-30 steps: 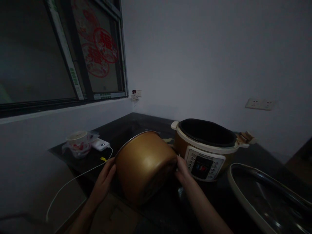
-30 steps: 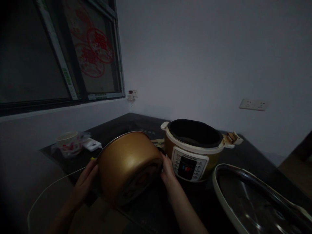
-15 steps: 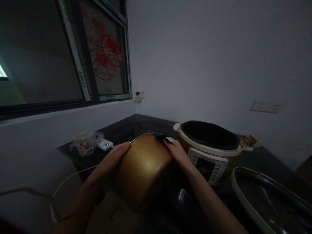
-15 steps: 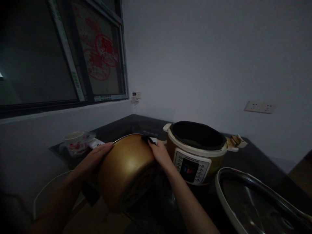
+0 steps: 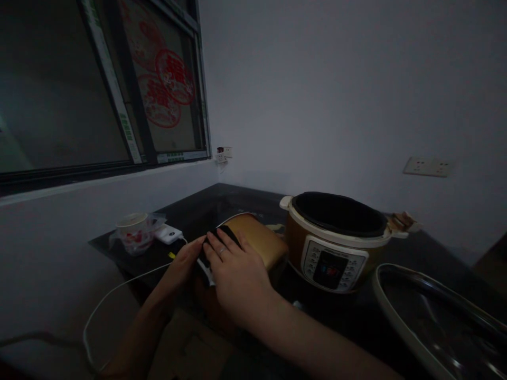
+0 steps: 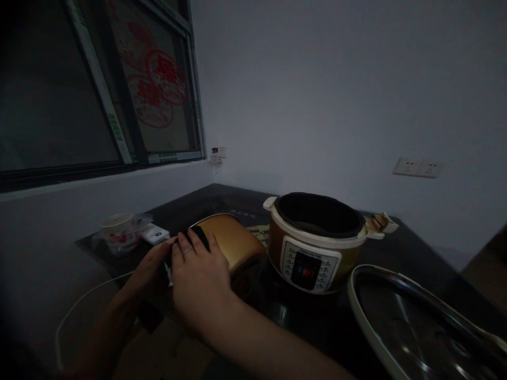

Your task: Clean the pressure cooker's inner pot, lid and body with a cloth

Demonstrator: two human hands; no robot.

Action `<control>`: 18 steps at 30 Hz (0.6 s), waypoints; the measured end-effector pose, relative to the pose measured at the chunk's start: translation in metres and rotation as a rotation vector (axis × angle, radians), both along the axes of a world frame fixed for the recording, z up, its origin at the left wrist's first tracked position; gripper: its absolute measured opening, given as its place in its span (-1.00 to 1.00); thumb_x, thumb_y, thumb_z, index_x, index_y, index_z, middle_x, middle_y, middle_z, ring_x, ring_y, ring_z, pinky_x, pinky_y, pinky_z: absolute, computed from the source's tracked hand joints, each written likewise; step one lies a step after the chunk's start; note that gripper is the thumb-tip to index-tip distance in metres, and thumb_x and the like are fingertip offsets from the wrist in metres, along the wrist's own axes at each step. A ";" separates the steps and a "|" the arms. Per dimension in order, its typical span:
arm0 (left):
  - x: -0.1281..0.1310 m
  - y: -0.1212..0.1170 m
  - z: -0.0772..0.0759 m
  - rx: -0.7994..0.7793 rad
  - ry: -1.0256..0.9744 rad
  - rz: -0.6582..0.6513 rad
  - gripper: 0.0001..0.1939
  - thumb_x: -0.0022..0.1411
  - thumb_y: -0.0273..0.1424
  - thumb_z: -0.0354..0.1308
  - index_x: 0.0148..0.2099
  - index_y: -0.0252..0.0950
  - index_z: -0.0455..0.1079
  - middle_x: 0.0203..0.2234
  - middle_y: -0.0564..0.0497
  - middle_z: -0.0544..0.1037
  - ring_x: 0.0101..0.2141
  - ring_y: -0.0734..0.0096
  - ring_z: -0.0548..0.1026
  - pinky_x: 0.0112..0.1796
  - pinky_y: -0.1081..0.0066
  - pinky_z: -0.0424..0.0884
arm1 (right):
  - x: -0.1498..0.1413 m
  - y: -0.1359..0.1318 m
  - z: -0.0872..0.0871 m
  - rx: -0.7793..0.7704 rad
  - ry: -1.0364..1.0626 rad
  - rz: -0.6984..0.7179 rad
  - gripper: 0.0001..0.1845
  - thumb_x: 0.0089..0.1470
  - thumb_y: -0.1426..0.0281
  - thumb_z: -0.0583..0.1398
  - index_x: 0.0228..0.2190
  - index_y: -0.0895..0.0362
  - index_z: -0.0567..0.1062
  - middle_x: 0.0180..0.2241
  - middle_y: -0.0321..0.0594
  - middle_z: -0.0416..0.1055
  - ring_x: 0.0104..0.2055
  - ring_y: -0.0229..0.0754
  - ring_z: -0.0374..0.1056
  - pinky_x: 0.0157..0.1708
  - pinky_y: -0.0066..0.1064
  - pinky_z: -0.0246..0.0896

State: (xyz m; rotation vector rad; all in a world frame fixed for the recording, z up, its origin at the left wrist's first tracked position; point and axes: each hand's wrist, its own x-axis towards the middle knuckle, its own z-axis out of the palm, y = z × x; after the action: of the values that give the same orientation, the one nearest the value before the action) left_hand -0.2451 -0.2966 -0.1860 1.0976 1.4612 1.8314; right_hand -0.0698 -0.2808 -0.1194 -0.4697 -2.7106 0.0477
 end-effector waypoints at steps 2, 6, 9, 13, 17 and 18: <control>0.002 -0.001 0.000 0.020 0.012 -0.083 -0.46 -0.09 0.09 0.25 -0.26 -0.26 0.55 -0.28 -0.12 0.61 -0.16 0.03 0.51 -0.07 0.24 0.39 | 0.004 0.007 0.004 -0.005 0.013 -0.017 -0.47 0.22 0.43 -0.06 0.20 0.30 0.19 0.28 -0.04 0.05 0.34 -0.01 -0.10 0.30 0.03 -0.28; -0.001 -0.010 -0.008 -0.022 0.012 -0.126 -0.48 0.00 0.05 0.22 -0.16 -0.26 0.54 -0.34 -0.08 0.60 -0.27 0.08 0.52 -0.23 0.29 0.44 | 0.015 0.030 0.013 -0.095 0.081 -0.104 -0.43 0.12 0.51 0.03 0.18 0.31 0.22 0.27 0.02 0.06 0.33 0.00 -0.06 0.29 -0.01 -0.24; -0.006 -0.022 -0.019 -0.069 -0.019 -0.084 -0.46 0.01 0.06 0.21 -0.16 -0.28 0.54 -0.49 -0.02 0.56 -0.47 0.24 0.47 -0.43 0.37 0.40 | 0.022 0.059 0.015 -0.379 0.193 -0.160 -0.43 0.06 0.55 0.07 0.14 0.23 0.31 0.18 0.01 0.26 0.23 0.02 0.17 0.20 -0.06 0.00; -0.005 -0.027 -0.024 -0.091 -0.039 -0.064 -0.42 0.00 0.09 0.20 -0.15 -0.31 0.51 -0.56 0.04 0.52 -0.59 0.39 0.36 -0.54 0.44 0.30 | 0.025 0.099 0.003 -0.861 0.405 -0.081 -0.69 0.13 0.36 0.12 -0.11 0.13 0.52 -0.11 -0.20 0.53 0.01 -0.04 0.38 0.05 -0.18 0.19; -0.001 -0.020 -0.018 -0.087 -0.043 -0.085 -0.39 -0.05 0.09 0.23 -0.14 -0.30 0.50 -0.44 -0.02 0.58 -0.43 0.24 0.48 -0.44 0.40 0.36 | 0.031 0.123 -0.018 -1.302 0.699 -0.124 -0.76 -0.01 0.28 0.25 -0.26 0.09 0.57 -0.26 -0.32 0.56 -0.10 -0.10 0.41 0.03 -0.24 0.18; -0.002 -0.019 -0.018 -0.090 -0.042 -0.080 -0.40 -0.06 0.09 0.24 -0.15 -0.30 0.50 -0.43 -0.02 0.58 -0.41 0.21 0.49 -0.44 0.39 0.37 | 0.035 0.126 -0.024 -1.340 0.725 -0.145 -0.76 -0.01 0.28 0.25 -0.26 0.09 0.56 -0.29 -0.31 0.56 -0.15 -0.12 0.42 0.00 -0.25 0.20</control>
State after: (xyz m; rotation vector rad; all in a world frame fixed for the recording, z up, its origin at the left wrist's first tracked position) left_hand -0.2469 -0.3154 -0.2038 1.0525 1.4409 1.7066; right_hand -0.0350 -0.1544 -0.1430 -0.7648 -1.5807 1.6538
